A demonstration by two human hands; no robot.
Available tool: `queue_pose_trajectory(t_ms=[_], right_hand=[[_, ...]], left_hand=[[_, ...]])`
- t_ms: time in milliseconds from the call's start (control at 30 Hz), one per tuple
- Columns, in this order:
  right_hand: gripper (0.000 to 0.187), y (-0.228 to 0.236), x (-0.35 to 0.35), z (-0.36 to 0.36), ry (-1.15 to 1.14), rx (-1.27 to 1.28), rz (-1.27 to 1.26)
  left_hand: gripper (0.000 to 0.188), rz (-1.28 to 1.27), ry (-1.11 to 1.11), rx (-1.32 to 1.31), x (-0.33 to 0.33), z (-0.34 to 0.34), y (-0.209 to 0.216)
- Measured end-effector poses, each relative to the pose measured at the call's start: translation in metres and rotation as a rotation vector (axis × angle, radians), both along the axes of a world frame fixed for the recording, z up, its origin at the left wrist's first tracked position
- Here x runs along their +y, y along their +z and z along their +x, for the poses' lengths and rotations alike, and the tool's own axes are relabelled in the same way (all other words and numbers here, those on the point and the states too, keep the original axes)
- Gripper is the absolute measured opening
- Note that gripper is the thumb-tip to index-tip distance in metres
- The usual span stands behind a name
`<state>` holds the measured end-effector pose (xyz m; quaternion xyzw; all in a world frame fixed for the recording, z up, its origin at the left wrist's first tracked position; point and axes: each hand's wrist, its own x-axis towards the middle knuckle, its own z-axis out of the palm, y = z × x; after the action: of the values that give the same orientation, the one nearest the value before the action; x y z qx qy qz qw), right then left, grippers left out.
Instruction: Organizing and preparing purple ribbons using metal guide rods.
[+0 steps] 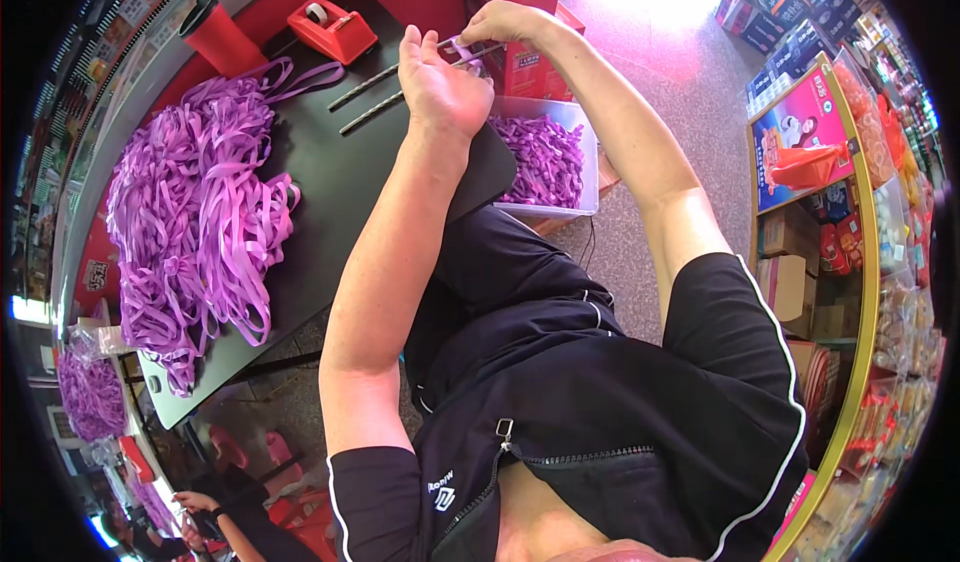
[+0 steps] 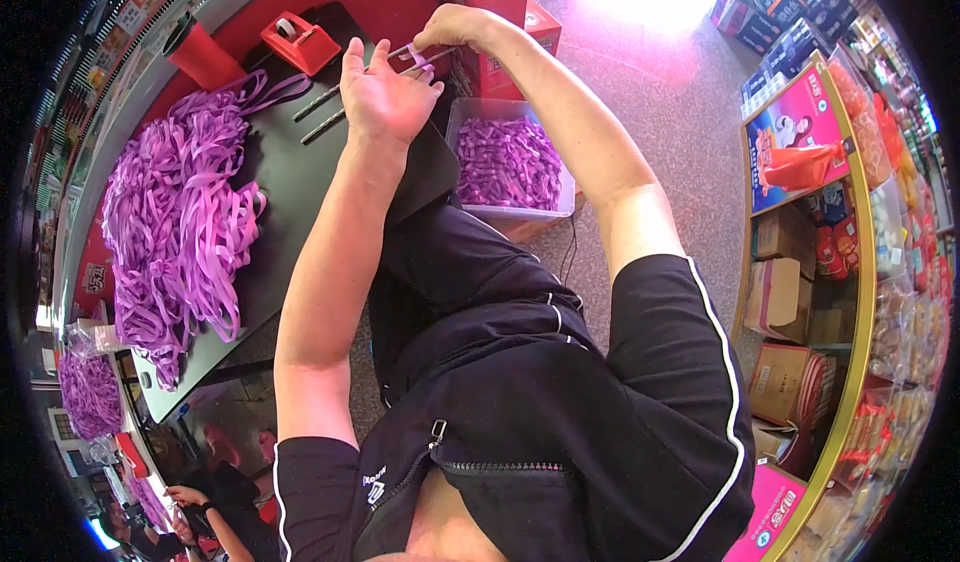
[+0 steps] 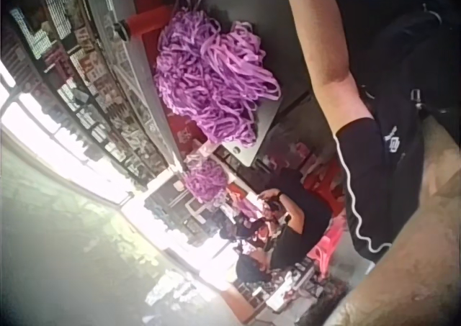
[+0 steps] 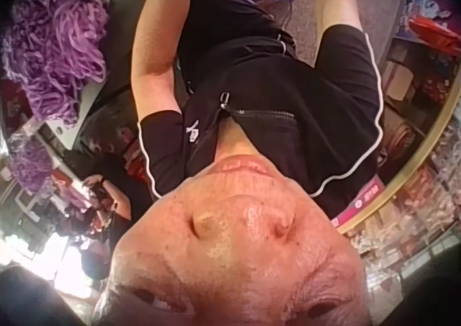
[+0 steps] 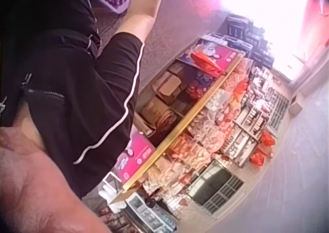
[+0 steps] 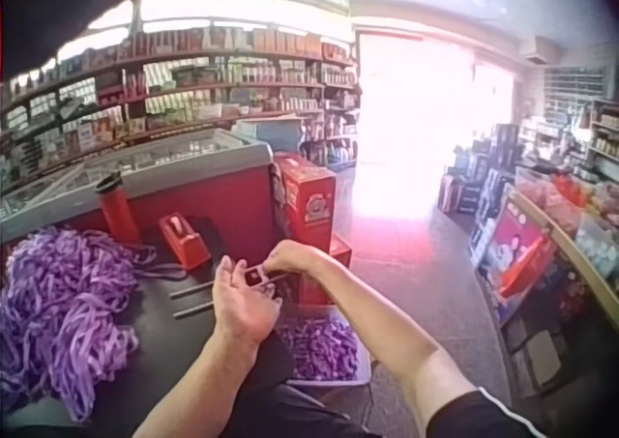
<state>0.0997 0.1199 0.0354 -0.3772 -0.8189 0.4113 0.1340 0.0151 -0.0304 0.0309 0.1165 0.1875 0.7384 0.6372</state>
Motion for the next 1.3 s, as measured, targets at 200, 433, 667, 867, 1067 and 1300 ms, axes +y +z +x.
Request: queue_pose_trajectory(t_ms=[200,433,667,867,1067,1300], right_hand=[[0.031,-0.002,-0.002,-0.004,0.028,-0.017,0.032],[0.037,0.0,-0.013,-0.011,-0.023,-0.212,0.264],[0.047,-0.005,-0.025,-0.008,-0.131,-0.188,0.336],[0.041,-0.04,-0.008,0.025,-0.435,0.619,0.05],[0.029,-0.123,-0.014,-0.012,0.019,0.935,-1.149],[0.033,-0.145,-0.016,-0.051,0.354,1.323,-1.513]], left_hand=[[0.077,0.004,0.003,0.033,-0.002,-0.004,-0.002],[0.077,-0.009,0.005,0.006,-0.002,-0.002,0.001],[0.076,0.041,-0.004,-0.031,-0.002,-0.004,-0.001],[0.08,0.041,-0.025,0.009,-0.001,-0.002,0.0],[0.086,-0.021,-0.029,-0.022,-0.008,-0.006,0.006],[0.088,-0.003,-0.033,0.011,-0.009,-0.004,0.006]])
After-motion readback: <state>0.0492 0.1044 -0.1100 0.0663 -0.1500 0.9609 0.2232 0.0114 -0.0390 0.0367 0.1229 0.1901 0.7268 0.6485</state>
